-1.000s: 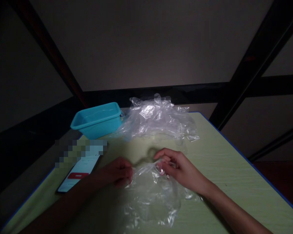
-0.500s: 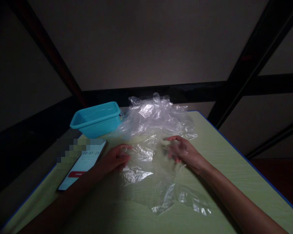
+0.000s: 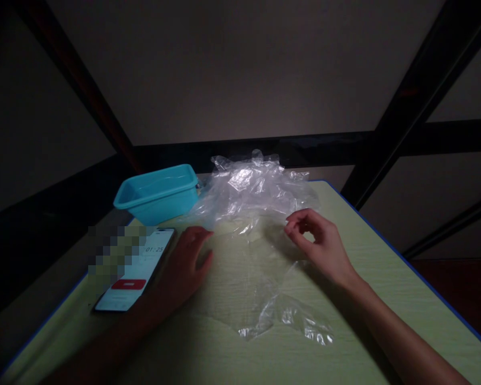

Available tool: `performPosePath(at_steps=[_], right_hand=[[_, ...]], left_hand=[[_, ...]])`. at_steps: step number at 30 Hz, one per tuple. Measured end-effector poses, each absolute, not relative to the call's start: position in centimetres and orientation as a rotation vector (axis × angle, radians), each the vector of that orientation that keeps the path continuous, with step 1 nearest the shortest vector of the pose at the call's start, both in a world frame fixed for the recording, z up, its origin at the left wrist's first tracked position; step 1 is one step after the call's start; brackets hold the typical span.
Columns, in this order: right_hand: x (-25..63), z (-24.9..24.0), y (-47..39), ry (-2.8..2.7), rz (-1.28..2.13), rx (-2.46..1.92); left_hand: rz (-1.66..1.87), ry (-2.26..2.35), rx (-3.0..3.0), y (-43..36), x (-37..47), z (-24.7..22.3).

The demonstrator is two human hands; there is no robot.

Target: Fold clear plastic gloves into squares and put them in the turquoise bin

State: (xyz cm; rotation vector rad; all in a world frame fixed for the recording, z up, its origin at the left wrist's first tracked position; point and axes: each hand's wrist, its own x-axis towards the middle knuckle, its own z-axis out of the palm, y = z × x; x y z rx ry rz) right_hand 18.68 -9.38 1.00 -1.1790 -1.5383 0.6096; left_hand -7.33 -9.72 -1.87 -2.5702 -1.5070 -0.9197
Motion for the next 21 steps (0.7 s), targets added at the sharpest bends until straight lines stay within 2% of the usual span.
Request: performPosePath(at_steps=[3,8,14,21], right_hand=[[17.9,1.7,-10.9,-2.002,0.744,-0.995],[15.9,1.9,-13.2,-2.510,0.939,-0.708],[14.8,1.4,-14.2,-2.821,0.805,-0.734],[15.1,1.0,-14.0,-2.847,0.626,-0.752]], left_hand=[[-0.958,-1.251,-2.787,-10.2,-7.0,-2.0],[-0.533,-1.013,-3.134,-10.8,-6.7,-1.4],[-0.211,-1.023,-3.196,-10.6,-6.8,-1.4],[-0.218,-1.039,-3.192,-10.5,-6.8,-2.0]])
